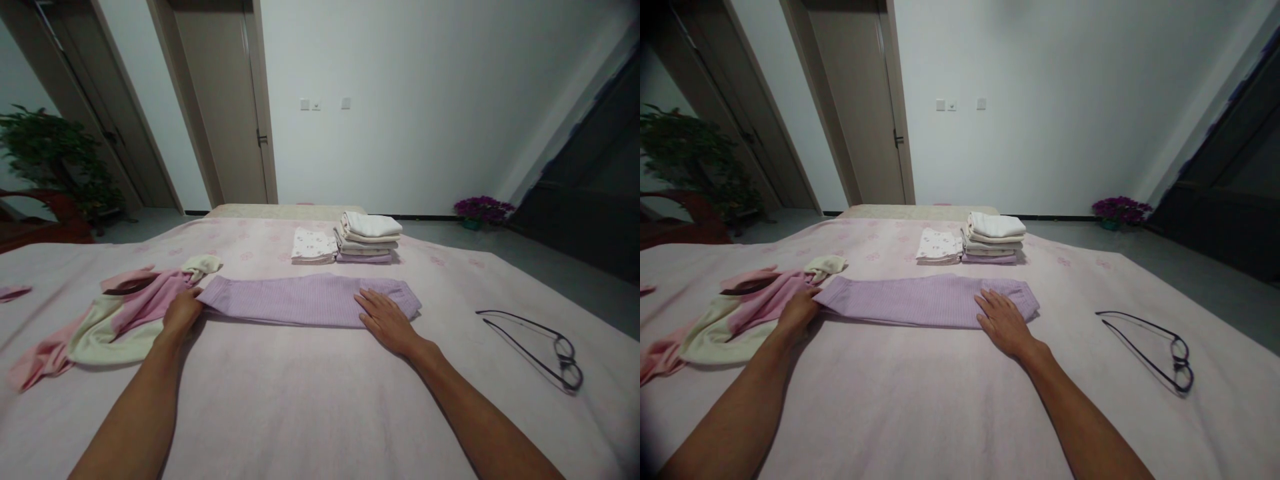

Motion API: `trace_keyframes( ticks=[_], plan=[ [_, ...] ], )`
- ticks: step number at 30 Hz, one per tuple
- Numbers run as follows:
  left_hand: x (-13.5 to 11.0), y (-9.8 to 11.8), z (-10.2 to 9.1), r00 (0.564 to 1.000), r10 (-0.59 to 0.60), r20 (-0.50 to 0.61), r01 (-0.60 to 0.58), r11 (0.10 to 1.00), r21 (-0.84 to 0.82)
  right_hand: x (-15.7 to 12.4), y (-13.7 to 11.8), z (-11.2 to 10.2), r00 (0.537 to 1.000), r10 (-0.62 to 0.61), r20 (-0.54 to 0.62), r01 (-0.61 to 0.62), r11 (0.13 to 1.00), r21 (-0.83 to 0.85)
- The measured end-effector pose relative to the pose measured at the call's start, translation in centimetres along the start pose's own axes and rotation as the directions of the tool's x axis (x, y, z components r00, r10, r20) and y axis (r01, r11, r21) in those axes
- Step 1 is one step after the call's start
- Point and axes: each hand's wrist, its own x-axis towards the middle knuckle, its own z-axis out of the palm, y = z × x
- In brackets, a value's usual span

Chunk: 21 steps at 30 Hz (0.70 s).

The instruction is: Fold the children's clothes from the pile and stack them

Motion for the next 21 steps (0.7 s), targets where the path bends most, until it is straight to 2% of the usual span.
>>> trace_keyframes(
  ticks=[3,5,8,13,15,18,19,21],
  plan=[
    [-0.5,-1.0,-0.8,0.996,-0.093,-0.015,0.094,0.992,0.080,0.0,0.1,-0.1,1.000,-0.010,0.012,0.010,1.000,0.001],
    [-0.8,-1.1,-1.1,0.994,-0.107,-0.010,0.107,0.983,0.151,0.1,0.1,-0.1,1.000,-0.017,0.017,0.017,1.000,-0.001],
    [-1.1,-0.6,-1.0,0.997,-0.066,0.043,0.057,0.979,0.194,0.1,0.0,-0.1,1.000,-0.011,0.018,0.011,1.000,-0.004],
    [-1.0,-0.3,-1.1,0.994,0.010,0.112,-0.025,0.991,0.128,0.0,0.0,-0.1,1.000,-0.008,0.013,0.009,1.000,-0.014],
    [-1.2,-0.3,-1.2,0.997,-0.001,0.077,-0.006,0.995,0.095,0.0,0.0,0.0,1.000,-0.014,0.007,0.014,1.000,-0.022],
    [-1.6,0.3,-1.5,0.999,-0.010,-0.053,0.015,0.995,0.101,0.1,0.0,0.0,1.000,-0.024,-0.009,0.024,0.999,-0.025],
    [-1.7,0.5,-1.6,0.998,-0.010,-0.066,0.018,0.992,0.122,0.1,0.0,0.0,1.000,-0.026,-0.013,0.026,0.999,-0.025],
    [-1.9,1.2,-1.9,1.000,-0.009,-0.014,0.011,0.987,0.157,0.1,0.0,-0.1,1.000,-0.028,-0.011,0.027,0.999,-0.027]
  ],
)
